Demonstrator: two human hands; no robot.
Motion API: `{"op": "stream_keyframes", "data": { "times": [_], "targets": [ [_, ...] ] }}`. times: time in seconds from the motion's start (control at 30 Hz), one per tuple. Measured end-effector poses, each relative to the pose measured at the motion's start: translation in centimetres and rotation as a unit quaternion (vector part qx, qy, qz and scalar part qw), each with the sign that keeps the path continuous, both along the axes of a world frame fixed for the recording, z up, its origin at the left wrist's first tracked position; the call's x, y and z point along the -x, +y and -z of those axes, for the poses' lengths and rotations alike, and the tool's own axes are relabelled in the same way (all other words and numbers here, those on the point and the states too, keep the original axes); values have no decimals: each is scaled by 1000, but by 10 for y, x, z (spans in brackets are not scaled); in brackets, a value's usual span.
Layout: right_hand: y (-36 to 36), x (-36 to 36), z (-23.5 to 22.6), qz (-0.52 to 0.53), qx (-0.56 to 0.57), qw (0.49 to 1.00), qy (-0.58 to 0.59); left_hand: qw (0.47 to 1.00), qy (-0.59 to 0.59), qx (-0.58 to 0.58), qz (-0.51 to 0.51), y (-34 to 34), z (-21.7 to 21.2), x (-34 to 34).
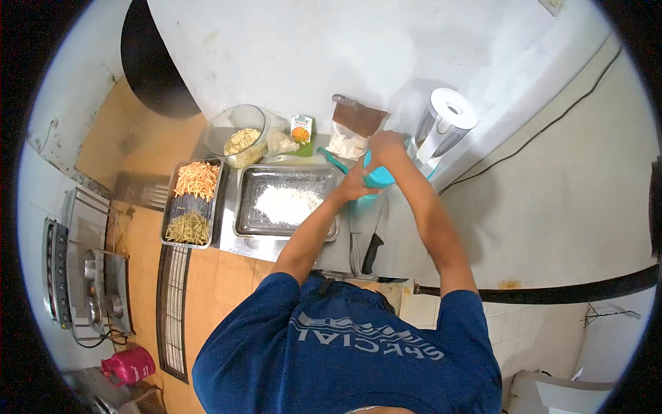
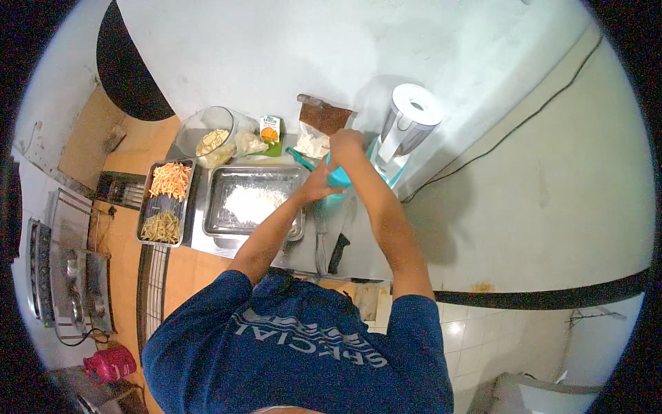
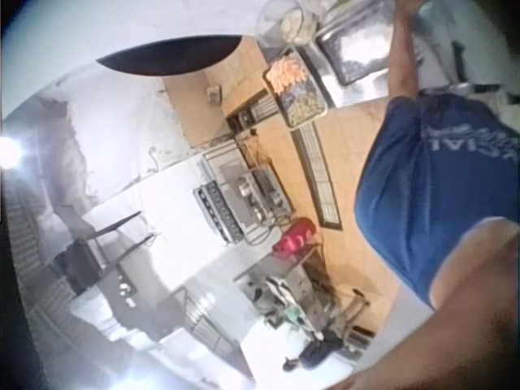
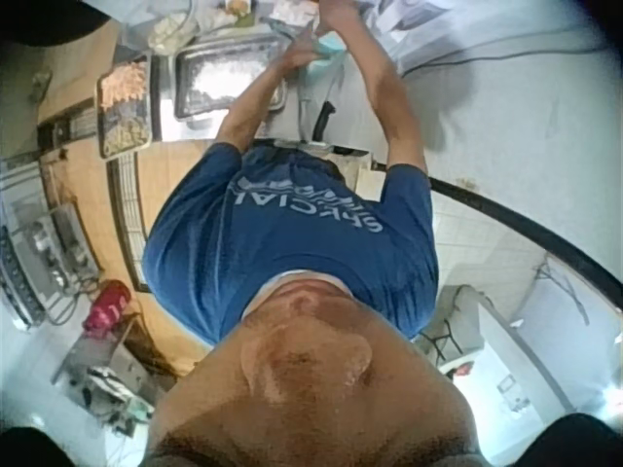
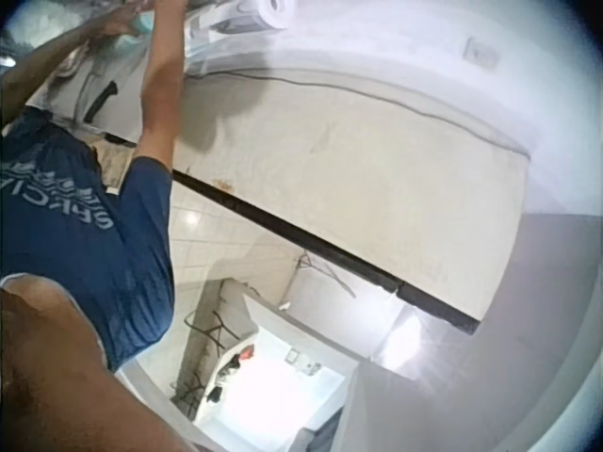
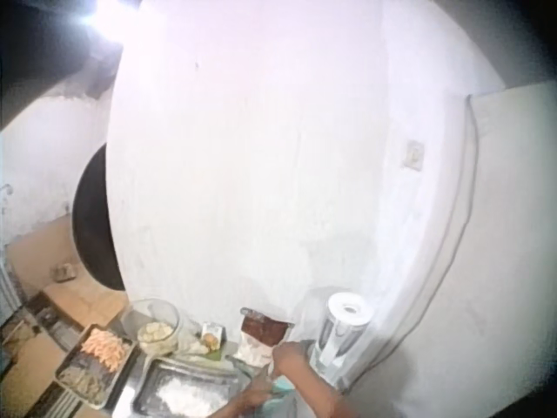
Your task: The person retrieves a metal tray from under a counter, pours flour into it from a bag, and then adds a powder from a plastic container using a spoon.
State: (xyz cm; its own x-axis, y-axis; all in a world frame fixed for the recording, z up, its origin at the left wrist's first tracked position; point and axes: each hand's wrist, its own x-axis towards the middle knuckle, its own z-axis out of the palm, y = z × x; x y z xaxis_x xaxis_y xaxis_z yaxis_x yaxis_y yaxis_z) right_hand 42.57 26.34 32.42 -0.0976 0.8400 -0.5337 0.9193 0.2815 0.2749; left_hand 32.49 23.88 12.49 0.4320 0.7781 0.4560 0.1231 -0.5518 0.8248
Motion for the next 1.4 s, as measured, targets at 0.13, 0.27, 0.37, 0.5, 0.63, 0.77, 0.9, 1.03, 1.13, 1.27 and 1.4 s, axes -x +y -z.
{"op": "stream_keyframes", "data": {
  "times": [0.13, 0.27, 0.37, 0.5, 0.63, 0.77, 0.9, 1.03, 1.13, 1.27, 1.4],
  "targets": [
    [-2, -21, 33, -109, -44, 987, 113, 1000, 24, -15, -11, 5, 8, 1],
    [-24, -17, 71, -96, -225, 955, 168, 996, 47, 45, -58, -1, 14, 4],
    [-33, -27, 75, 57, -310, 936, 157, 996, -55, 65, -7, -16, -10, -16],
    [-42, -13, 83, 51, -415, 871, 258, 991, -71, 39, -110, -19, 8, -21],
    [-123, 12, 91, 12, -523, 764, 378, 989, -91, 54, -105, -11, 18, -13],
    [-229, 11, 176, 263, -329, 818, 392, 980, 102, 19, -172, -32, -11, -1],
    [-261, 37, 191, 230, -276, 885, 297, 971, 76, 52, -220, -91, -37, 43],
    [-250, 47, 199, 204, -213, 922, 251, 985, 109, -51, -125, -185, -28, 117],
    [-240, 50, 206, 201, -198, 925, 255, 981, 140, -88, -101, -248, -19, 169],
    [-257, 49, 209, 283, -248, 865, 332, 972, 230, 15, 41, -268, 1, 229],
    [-295, 88, 170, 349, -275, 806, 392, 971, 235, -34, 10, -253, -36, 290]
  ]
}}
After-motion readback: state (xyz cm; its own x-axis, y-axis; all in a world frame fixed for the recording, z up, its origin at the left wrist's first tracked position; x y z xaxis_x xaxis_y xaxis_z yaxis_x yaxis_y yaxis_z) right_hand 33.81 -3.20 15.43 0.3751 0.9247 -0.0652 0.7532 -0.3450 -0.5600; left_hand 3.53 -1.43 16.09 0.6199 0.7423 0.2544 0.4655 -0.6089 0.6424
